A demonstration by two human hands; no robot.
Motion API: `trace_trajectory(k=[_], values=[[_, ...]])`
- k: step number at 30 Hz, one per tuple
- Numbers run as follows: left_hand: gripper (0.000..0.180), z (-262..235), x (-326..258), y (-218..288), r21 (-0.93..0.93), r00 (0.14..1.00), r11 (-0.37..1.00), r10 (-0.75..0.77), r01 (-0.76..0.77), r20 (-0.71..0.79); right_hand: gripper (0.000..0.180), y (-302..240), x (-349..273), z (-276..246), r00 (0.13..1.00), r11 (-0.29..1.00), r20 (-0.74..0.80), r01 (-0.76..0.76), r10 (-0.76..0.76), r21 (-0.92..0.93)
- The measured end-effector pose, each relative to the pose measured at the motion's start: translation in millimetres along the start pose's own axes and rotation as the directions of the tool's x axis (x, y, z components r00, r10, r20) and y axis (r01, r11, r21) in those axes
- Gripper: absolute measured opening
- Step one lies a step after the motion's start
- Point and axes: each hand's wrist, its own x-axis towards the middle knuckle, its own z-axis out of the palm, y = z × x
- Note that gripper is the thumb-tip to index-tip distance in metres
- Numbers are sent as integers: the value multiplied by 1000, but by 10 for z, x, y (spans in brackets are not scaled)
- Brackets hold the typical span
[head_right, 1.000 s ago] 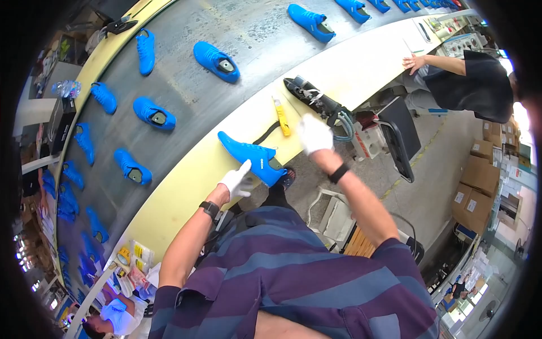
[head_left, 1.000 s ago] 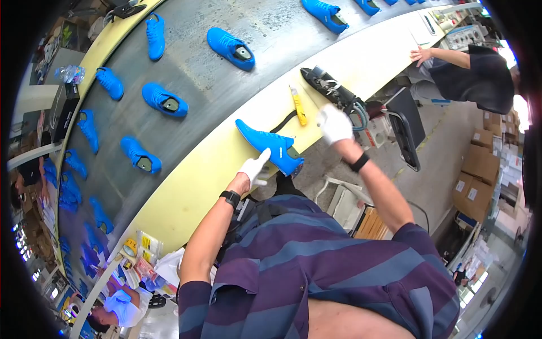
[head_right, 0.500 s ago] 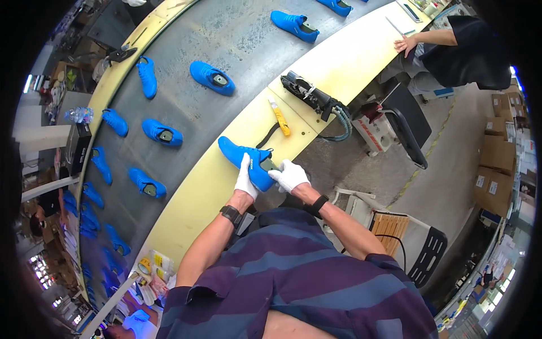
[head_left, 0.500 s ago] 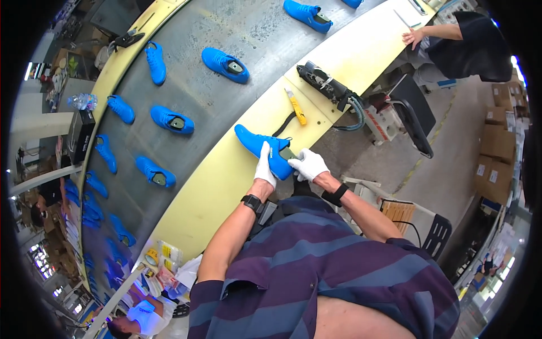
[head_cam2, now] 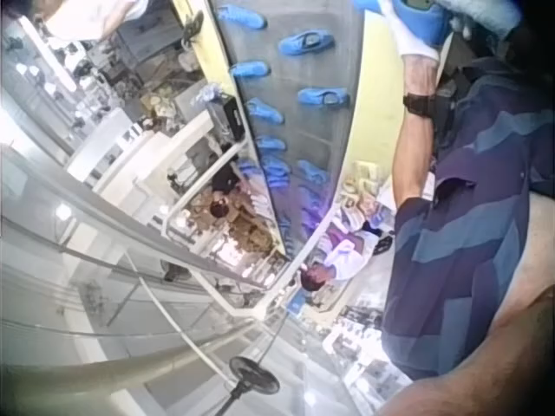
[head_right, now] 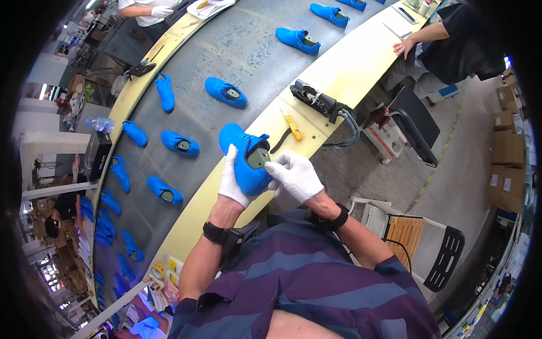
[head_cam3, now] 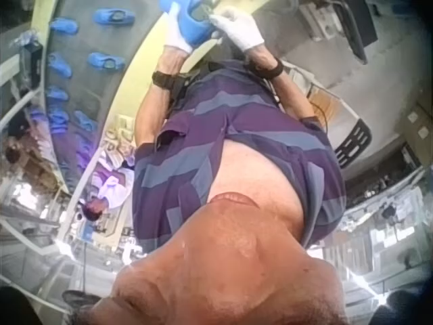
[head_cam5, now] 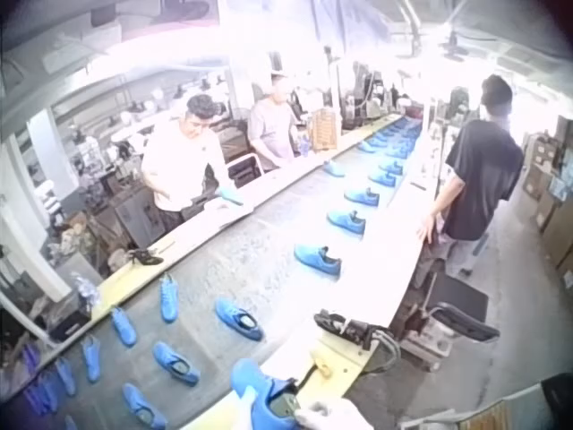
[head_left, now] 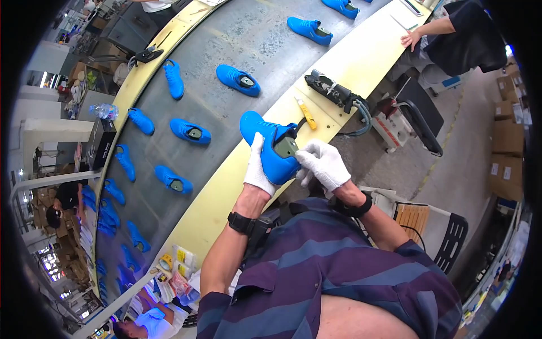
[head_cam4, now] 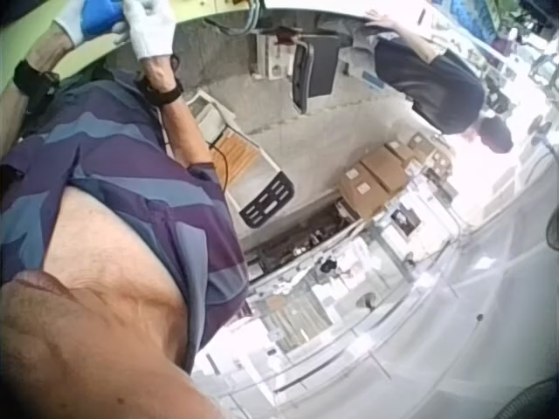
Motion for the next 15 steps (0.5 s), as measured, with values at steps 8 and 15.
trace_trajectory(k=[8, 15], values=[[75, 241, -353, 20, -80, 997, 995, -58, 62, 57, 23, -196, -269, 49, 997, 979, 69, 18, -33, 203], [74, -41, -451, -163, -153, 970, 988, 1, 37, 244, 25, -267, -470, 194, 977, 971, 185, 62, -107, 231]])
